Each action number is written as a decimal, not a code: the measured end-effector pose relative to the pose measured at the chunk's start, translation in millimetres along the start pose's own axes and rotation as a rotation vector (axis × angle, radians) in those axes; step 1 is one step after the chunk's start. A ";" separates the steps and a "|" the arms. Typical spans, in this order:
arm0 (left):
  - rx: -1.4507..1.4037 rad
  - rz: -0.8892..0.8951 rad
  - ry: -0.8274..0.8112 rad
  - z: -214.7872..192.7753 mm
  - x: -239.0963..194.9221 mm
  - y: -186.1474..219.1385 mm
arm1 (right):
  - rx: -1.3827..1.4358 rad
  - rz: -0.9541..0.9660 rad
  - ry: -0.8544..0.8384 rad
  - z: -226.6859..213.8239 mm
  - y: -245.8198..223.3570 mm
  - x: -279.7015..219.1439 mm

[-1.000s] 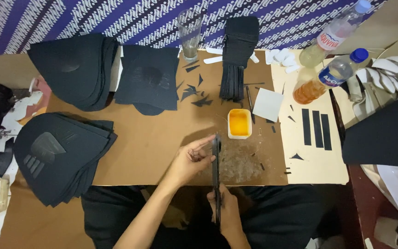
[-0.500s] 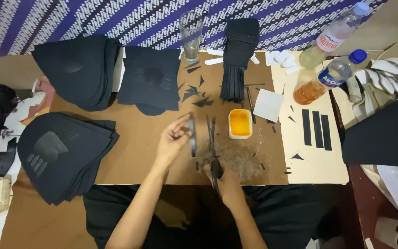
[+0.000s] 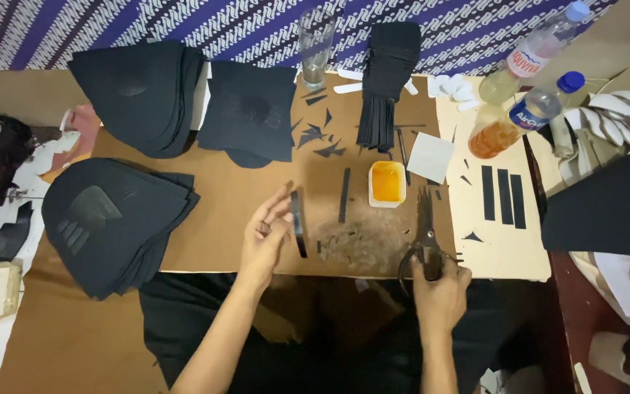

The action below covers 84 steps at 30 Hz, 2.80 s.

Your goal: The person sits at a table and uses scissors to cut a long strip of black fabric into smaller pieces. They repeatedly pick up the fabric, cut it, and place the cut pieces on the table.

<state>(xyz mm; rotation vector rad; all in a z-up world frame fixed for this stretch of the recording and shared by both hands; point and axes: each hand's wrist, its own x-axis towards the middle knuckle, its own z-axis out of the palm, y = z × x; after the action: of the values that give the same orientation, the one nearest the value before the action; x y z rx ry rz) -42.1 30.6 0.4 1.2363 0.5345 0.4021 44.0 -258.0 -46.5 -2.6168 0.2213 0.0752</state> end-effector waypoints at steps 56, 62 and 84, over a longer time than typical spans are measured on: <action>-0.094 0.242 0.082 24.7 -54.4 40.3 | 1.065 -0.353 -0.365 -60.9 -73.4 -126.8; -0.114 0.244 0.097 22.0 -56.8 41.6 | 1.047 -0.439 -0.282 -67.2 -72.4 -125.1; -0.080 0.236 0.101 20.4 -53.2 75.6 | 0.677 -0.078 -0.282 -49.6 -15.2 -108.0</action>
<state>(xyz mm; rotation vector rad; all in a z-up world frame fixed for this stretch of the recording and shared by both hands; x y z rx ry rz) -73.5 6.5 86.4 1.2098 0.4543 0.6822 -59.2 -254.0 14.2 -1.9114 0.0316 0.2869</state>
